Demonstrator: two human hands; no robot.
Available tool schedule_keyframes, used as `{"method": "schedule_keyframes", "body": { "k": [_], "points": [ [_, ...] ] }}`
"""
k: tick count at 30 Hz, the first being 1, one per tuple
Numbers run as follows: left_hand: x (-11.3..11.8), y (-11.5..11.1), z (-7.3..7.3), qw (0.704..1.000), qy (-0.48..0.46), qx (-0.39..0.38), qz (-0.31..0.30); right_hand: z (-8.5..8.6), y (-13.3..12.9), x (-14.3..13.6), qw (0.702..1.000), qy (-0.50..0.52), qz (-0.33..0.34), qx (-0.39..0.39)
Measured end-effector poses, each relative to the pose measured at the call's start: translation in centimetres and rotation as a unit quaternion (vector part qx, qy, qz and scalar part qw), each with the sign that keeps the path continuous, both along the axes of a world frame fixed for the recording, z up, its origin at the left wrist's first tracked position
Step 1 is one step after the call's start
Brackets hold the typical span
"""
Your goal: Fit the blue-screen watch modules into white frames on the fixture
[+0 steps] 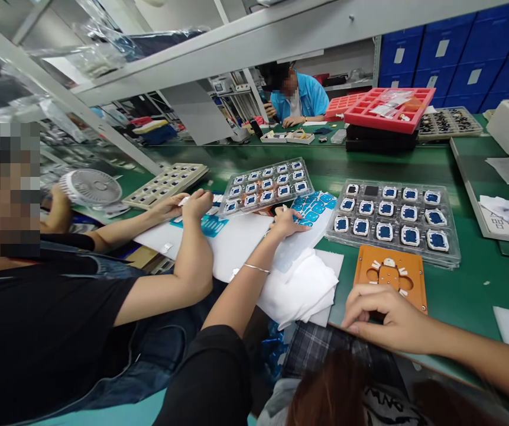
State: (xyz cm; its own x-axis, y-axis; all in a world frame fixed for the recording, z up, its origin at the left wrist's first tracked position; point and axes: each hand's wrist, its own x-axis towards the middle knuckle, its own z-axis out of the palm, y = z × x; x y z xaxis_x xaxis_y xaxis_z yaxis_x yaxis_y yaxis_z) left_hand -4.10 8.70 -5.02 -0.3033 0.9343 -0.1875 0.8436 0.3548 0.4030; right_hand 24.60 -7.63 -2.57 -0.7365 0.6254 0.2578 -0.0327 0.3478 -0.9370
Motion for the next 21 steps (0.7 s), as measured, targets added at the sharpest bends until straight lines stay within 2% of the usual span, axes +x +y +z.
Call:
{"method": "schedule_keyframes", "body": {
  "k": [8,13,17,19,21],
  "points": [
    [0.4,-1.4,-0.2,0.998,-0.023,0.063,-0.016,0.2,0.1,0.1,1.000,-0.003,0.003,0.007],
    [1.3,-2.5,0.1,0.988,-0.044,0.132,-0.072,-0.2,0.0,-0.1,1.000,0.003,0.002,0.008],
    [2.1,-3.7,1.2,0.969,-0.070,0.194,-0.138,0.1,0.0,0.1,1.000,0.008,0.005,0.008],
    [3.0,-4.9,2.2,0.954,-0.086,0.229,-0.174,0.9,0.3,0.5,1.000,0.023,-0.007,0.016],
    [4.3,-6.4,3.4,0.933,-0.108,0.262,-0.221,2.0,0.8,1.1,0.996,0.043,-0.047,0.059]
  ]
}}
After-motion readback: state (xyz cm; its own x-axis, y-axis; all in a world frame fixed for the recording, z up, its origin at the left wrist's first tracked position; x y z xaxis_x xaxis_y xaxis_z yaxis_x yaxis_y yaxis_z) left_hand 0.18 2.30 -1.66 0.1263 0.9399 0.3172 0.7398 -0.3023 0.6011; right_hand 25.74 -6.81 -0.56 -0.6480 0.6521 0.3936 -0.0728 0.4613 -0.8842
